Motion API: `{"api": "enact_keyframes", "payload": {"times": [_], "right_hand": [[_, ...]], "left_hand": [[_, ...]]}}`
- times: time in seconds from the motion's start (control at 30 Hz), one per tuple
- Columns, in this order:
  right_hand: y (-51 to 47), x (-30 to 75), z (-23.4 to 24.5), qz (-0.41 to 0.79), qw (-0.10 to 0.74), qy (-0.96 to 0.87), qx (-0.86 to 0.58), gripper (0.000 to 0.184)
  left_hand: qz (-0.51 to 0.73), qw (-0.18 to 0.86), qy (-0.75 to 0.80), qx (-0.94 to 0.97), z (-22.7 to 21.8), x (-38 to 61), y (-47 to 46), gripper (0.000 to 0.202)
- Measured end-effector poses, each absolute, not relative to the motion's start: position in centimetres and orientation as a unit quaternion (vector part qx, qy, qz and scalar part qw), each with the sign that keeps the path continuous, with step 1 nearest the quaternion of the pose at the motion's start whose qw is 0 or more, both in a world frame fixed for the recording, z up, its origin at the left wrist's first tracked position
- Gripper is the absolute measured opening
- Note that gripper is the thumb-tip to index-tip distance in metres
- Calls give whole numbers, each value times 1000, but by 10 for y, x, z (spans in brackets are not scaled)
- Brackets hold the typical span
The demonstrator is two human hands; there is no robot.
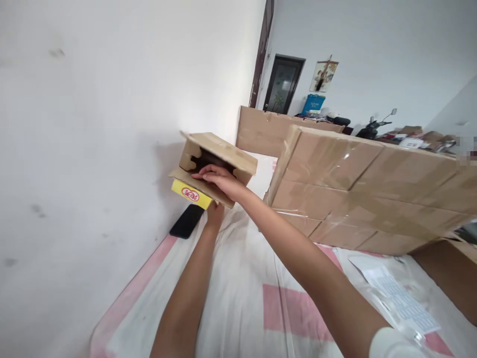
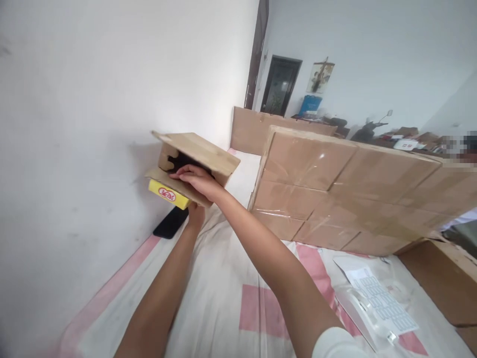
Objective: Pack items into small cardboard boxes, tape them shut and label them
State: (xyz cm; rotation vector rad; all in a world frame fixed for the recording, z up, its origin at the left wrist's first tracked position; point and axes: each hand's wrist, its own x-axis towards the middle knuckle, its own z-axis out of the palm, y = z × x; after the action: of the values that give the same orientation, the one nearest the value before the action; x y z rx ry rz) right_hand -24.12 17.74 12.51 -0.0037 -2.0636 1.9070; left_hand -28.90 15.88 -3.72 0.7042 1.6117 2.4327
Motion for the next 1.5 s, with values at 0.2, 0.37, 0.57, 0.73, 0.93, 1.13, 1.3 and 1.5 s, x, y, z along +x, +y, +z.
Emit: {"api": "enact_keyframes", "payload": {"times": [0.2, 0.37, 0.57, 0.73, 0.93, 1.13, 1.3, 1.5], "right_hand": [[122, -136, 185, 707, 155, -683, 96, 16], [83, 3, 148, 573, 171, -800, 57, 46], [83, 145, 91, 502, 114, -857, -3, 87], [98, 195, 80, 508, 102, -855, -6, 108], [97, 217, 59, 432, 179, -883, -46, 93], [105, 239, 64, 248, 203, -941, -106, 89], [119, 250, 84, 78, 246, -956, -141, 67], [121, 258, 87, -8, 309, -944, -119, 61]], "left_hand": [[772, 0, 574, 271, 17, -214, 63, 66], [729, 83, 613, 294, -27, -72, 11, 61], [725, 166, 598, 298, -78, 61, -16, 70], [736, 186, 588, 278, -73, 76, -14, 90], [725, 232, 608, 226, -73, 59, -11, 58], [765, 246, 585, 106, -70, 43, -16, 52], [814, 131, 556, 105, -22, 14, -32, 55], [808, -38, 508, 296, 74, 7, -51, 54]]}}
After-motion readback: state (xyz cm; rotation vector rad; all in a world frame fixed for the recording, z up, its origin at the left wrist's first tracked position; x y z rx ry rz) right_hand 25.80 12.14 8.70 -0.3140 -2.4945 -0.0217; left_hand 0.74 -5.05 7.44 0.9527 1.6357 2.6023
